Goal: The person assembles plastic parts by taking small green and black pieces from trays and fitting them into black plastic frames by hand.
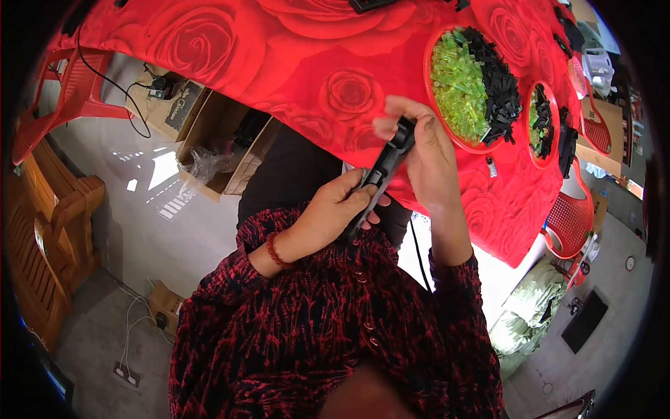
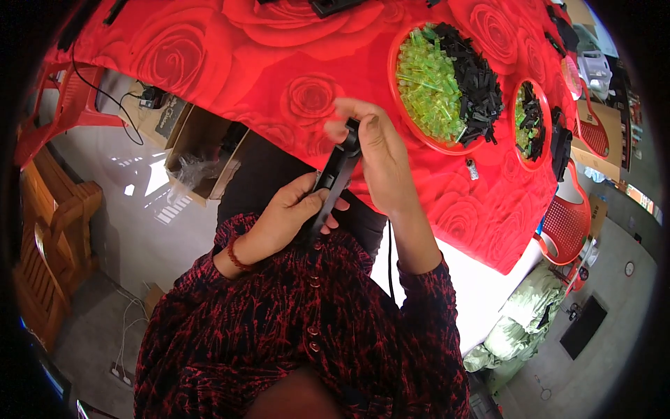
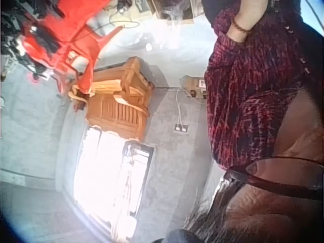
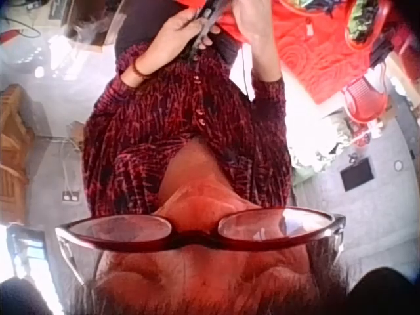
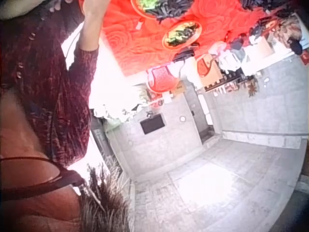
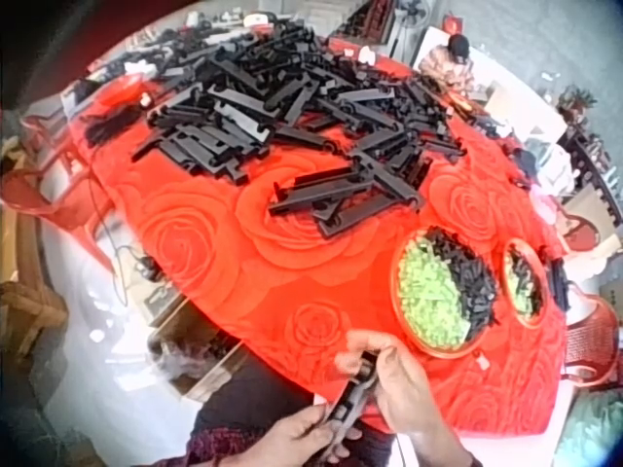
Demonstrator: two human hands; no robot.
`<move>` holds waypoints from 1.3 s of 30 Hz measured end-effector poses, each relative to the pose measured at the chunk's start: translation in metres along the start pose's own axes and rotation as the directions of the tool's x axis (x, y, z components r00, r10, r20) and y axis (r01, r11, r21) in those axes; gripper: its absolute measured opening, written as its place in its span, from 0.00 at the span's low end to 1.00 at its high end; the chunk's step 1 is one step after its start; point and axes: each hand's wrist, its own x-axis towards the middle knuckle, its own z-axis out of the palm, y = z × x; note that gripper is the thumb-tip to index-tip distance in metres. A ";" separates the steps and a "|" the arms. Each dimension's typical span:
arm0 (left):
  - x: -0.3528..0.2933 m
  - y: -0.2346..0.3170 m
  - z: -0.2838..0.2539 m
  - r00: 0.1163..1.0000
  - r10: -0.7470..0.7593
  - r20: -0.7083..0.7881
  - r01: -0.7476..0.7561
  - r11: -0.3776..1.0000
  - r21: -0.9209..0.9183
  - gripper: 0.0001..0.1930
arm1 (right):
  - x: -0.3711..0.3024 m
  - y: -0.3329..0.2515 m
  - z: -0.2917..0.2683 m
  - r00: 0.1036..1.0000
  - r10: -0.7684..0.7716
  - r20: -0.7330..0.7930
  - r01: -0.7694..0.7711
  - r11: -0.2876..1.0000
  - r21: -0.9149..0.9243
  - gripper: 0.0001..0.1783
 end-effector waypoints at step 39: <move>0.010 -0.010 -0.002 0.865 0.447 -0.228 -0.419 0.893 0.162 0.12 | -0.038 -0.007 0.029 0.813 -0.482 0.326 0.473 0.222 -0.853 0.12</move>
